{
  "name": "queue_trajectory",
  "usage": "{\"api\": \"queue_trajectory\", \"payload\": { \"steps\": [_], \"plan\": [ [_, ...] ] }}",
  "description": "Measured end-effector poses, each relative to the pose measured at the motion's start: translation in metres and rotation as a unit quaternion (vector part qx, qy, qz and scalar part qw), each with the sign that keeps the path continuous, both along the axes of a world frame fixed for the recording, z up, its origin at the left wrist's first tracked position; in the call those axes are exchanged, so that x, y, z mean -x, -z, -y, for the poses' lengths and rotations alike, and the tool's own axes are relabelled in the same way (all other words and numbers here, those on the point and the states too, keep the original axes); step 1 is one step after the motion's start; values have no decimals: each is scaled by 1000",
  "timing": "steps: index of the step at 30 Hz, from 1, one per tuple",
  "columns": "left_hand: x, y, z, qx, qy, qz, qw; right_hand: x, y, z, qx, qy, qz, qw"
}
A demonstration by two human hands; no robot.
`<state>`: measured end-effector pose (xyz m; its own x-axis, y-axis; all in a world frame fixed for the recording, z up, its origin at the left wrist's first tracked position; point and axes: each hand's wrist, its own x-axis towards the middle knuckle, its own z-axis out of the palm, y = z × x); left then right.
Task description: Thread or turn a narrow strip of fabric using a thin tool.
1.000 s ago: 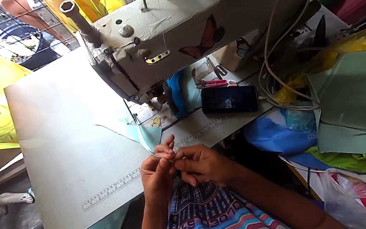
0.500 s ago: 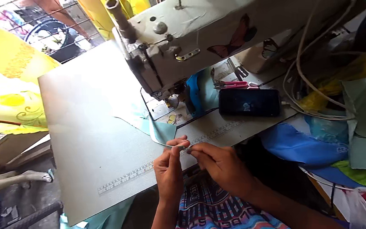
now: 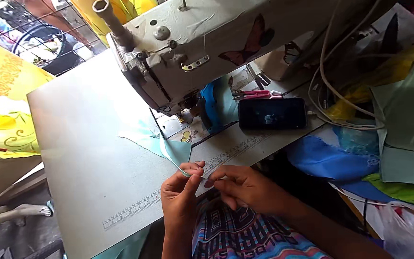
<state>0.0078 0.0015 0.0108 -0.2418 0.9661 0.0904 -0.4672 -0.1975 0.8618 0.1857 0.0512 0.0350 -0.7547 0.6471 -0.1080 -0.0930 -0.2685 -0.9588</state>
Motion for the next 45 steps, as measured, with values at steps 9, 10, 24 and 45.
{"api": "queue_trajectory", "payload": {
  "steps": [9,10,24,45],
  "plan": [
    [8,-11,6,-56,26,-106,992,-2,-2,-3,202,-92,-117,968],
    [7,-12,6,-48,11,-108,993,1,-6,1,95,-35,-68,993],
    [-15,9,5,73,-56,-28,995,13,16,19,-254,194,158,934],
    [-7,-8,4,167,-54,-41,984,12,13,16,-238,153,179,942]
  ]
}}
